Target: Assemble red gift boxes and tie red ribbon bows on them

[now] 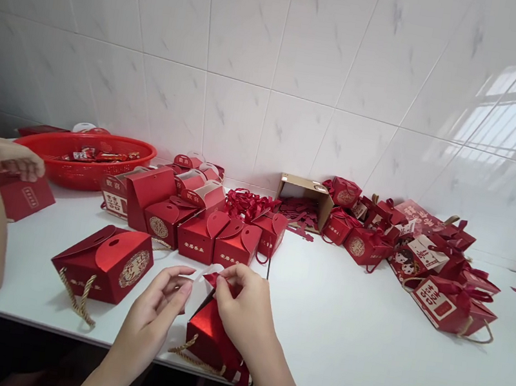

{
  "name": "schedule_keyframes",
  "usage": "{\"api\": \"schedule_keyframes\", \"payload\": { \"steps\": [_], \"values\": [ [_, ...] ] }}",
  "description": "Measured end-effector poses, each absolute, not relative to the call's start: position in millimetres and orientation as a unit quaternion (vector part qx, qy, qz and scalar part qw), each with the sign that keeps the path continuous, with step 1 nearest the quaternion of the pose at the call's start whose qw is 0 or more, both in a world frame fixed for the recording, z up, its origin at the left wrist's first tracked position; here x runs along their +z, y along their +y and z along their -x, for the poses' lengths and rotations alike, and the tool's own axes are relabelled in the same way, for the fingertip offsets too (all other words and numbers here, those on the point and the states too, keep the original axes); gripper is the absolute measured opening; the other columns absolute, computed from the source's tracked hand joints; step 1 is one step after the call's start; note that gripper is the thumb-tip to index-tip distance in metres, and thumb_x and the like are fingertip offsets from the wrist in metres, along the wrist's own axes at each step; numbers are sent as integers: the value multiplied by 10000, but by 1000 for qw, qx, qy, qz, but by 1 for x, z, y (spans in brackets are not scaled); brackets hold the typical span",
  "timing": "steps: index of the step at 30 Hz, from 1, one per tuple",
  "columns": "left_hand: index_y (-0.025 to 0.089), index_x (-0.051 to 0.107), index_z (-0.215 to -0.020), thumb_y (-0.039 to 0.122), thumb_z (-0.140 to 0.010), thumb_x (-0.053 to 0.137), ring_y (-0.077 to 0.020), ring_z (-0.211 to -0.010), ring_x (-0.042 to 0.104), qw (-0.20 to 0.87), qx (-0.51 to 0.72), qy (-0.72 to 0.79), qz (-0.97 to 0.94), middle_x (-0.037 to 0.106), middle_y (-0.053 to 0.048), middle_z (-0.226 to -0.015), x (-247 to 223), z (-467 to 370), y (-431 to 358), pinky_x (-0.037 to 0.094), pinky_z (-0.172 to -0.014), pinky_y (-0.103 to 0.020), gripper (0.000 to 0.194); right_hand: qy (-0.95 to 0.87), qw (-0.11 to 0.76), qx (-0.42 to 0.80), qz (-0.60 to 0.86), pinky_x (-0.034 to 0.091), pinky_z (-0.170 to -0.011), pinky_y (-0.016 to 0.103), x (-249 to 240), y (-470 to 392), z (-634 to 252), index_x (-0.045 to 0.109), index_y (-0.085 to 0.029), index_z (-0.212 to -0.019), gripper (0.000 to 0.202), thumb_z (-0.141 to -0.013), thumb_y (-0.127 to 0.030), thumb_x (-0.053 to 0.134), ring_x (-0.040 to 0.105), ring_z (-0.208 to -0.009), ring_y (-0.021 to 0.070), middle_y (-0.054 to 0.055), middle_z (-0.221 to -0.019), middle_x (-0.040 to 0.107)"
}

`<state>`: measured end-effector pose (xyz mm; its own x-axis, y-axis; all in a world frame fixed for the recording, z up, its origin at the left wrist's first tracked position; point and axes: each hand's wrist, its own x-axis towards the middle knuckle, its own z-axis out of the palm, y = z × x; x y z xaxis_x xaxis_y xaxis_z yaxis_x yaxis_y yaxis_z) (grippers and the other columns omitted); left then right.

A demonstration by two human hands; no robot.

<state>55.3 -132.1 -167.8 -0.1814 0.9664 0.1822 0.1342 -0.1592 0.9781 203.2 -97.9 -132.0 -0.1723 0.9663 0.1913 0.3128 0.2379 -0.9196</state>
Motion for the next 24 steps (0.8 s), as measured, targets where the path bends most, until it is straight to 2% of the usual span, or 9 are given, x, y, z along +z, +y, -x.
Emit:
{"api": "schedule_keyframes", "payload": {
  "steps": [8,15,18,21,24],
  "values": [
    [218,513,-1071,445,-846,549,-165,-885,610,386,572,507,-517,628,-33,-913,-164,-60,-136,511,-775,-241,321,-678,410,396,464,491,-636,259,-128,-101,-198,639,-165,-791,110,-787,-227,548,626,-644,161,36,-701,687],
    [200,578,-1065,445,-891,449,-160,-728,600,368,531,518,-561,635,-24,-838,-154,-56,-128,513,-675,-251,327,-703,401,368,457,473,-614,250,-126,-103,-197,614,-190,-800,75,-786,-223,549,598,-611,143,-4,-661,655],
    [201,601,-1008,401,-882,488,-140,-669,582,346,518,511,-592,642,-12,-831,-152,-54,-123,491,-640,-230,262,-720,390,355,451,480,-660,258,-124,-104,-199,647,-190,-793,103,-787,-203,545,617,-660,148,6,-724,687],
    [199,613,-884,370,-863,518,-147,-709,595,320,525,507,-604,637,-10,-797,-151,-56,-121,488,-646,-215,197,-740,376,342,441,486,-698,270,-122,-105,-200,681,-199,-822,160,-813,-194,522,633,-700,154,9,-757,701],
    [200,596,-831,375,-863,502,-148,-683,592,296,520,518,-611,629,-8,-769,-154,-56,-119,483,-618,-215,201,-767,381,293,425,478,-818,314,-120,-108,-203,702,-219,-882,189,-828,-182,525,642,-847,181,29,-874,703]
  ]
}}
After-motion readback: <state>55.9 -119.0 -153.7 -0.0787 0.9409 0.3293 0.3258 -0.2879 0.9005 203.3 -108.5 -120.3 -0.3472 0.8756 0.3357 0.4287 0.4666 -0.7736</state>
